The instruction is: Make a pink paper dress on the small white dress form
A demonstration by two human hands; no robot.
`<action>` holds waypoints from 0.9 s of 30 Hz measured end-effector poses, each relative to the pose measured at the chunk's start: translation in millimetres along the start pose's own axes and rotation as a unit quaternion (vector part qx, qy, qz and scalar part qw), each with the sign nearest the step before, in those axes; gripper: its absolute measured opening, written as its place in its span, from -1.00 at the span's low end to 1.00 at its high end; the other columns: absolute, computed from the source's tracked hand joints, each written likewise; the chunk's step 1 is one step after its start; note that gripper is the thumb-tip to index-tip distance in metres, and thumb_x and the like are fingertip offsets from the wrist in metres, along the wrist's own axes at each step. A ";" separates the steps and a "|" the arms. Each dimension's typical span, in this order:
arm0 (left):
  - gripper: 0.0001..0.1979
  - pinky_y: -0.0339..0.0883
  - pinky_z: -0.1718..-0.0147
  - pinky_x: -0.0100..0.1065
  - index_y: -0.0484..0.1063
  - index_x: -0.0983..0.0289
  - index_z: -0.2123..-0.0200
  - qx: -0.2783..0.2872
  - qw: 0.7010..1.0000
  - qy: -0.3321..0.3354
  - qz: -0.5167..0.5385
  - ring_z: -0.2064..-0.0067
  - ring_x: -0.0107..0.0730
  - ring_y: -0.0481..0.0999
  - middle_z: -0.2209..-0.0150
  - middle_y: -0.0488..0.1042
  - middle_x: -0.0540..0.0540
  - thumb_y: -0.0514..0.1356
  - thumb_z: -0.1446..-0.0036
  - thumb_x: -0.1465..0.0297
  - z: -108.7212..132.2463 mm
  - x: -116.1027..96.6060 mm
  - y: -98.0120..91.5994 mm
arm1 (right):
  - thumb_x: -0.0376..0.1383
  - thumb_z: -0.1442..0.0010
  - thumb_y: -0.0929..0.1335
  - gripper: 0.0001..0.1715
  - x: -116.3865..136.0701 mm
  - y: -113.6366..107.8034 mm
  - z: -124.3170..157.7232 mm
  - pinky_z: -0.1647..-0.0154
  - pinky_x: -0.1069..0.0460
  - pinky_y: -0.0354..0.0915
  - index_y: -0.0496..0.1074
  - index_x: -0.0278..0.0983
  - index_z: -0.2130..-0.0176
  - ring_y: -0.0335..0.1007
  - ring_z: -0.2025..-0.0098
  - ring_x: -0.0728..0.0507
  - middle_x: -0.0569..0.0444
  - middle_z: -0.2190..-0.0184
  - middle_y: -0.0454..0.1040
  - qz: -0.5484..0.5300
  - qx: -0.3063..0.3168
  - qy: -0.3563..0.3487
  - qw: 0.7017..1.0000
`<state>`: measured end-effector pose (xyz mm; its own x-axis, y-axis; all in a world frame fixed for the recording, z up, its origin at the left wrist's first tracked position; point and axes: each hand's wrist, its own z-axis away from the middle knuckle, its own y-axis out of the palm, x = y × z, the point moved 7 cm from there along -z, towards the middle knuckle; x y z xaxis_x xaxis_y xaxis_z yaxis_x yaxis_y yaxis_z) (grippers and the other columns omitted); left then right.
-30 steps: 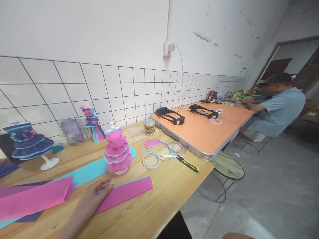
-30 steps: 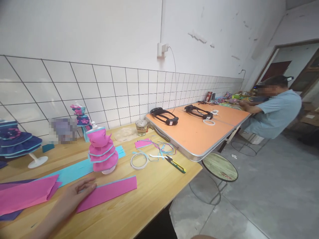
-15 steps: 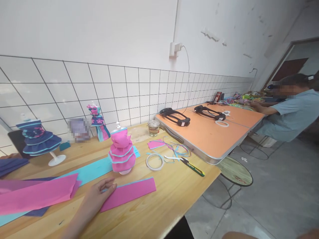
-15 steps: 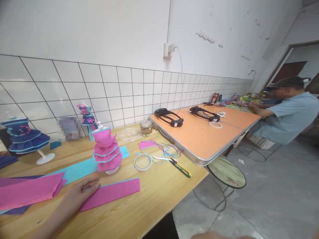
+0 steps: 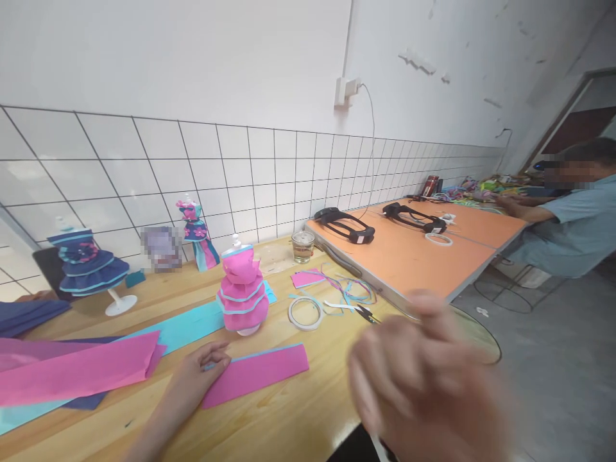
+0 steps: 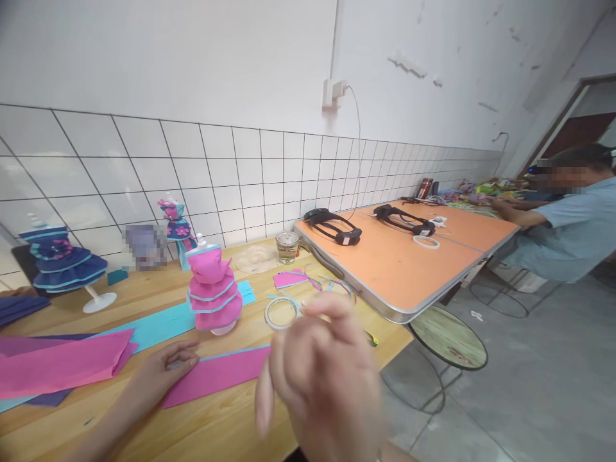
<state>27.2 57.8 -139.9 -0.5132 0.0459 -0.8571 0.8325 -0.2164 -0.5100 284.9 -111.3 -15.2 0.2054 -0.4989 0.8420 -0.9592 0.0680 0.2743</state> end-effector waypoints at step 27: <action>-0.64 0.38 0.26 -0.32 0.47 0.28 0.11 -0.010 0.993 0.065 0.099 0.29 -0.28 0.52 0.36 0.54 0.09 0.19 -0.02 0.27 12.8 -16.6 1.8 | -0.12 -0.03 0.41 -0.64 -169.0 57.1 -56.3 0.47 0.13 0.22 0.54 -0.30 0.22 0.39 0.43 -0.04 0.05 0.40 0.55 0.235 0.400 0.243 0.852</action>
<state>34.6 44.3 -125.6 -0.3094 0.1296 -0.9421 0.9189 -0.2141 -0.3313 206.3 25.5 -115.7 -0.3689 -0.1495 0.9174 -0.7428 -0.5458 -0.3877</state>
